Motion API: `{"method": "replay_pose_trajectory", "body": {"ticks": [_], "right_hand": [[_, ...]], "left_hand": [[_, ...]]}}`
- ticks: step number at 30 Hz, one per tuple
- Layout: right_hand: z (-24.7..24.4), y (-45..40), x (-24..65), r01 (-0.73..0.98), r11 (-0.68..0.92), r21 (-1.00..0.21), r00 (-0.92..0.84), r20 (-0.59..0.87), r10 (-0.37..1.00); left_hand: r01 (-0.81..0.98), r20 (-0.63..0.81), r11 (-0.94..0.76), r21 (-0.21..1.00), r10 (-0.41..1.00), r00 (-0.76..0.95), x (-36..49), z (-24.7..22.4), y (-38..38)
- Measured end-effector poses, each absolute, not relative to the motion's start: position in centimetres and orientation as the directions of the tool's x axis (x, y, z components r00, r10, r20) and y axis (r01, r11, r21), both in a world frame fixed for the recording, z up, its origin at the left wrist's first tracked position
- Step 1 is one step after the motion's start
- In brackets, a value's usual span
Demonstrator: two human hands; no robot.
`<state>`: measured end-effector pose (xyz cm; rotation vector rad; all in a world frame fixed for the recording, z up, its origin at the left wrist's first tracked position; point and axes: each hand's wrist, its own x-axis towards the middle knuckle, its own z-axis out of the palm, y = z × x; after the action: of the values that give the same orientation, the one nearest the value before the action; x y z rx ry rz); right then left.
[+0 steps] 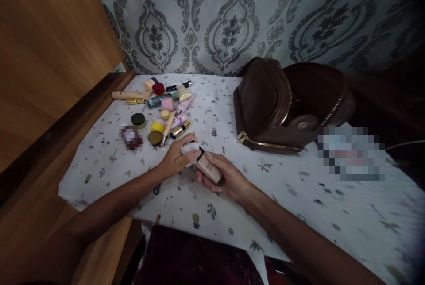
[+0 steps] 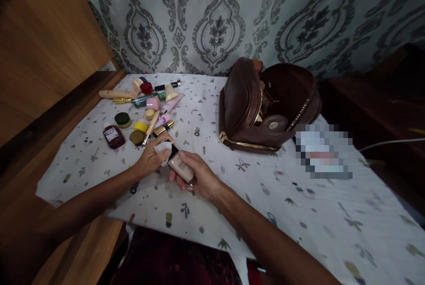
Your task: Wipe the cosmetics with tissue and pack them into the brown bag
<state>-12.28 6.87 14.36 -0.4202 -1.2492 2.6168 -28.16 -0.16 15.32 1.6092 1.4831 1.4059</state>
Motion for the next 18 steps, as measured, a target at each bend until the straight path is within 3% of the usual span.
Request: {"method": "replay_pose_trajectory", "body": {"ticks": [7,12,15,18], "right_hand": [[14.72,6.84,-12.23,-0.087,-0.607,-0.79,-0.934,-0.146,0.325],[14.74,7.01,-12.3,-0.072,-0.614,-0.786,-0.924,-0.18,0.338],[14.47,6.94,-12.49,-0.067,-0.633,-0.771,-0.904,-0.221,0.366],[14.39,6.63,-12.75,-0.117,-0.636,-0.763,-0.875,-0.224,0.429]], "left_hand": [[0.354,0.331,-0.267,0.896,0.934,-0.133,-28.46,15.34,0.09],[0.441,0.382,-0.197,0.876,0.842,-0.381,-28.52,15.47,0.35],[0.568,0.486,-0.19,0.8,0.761,-0.43,-28.28,15.51,0.18],[0.759,0.544,-0.135,0.637,0.776,-0.318,-27.92,15.32,-0.07]]}}
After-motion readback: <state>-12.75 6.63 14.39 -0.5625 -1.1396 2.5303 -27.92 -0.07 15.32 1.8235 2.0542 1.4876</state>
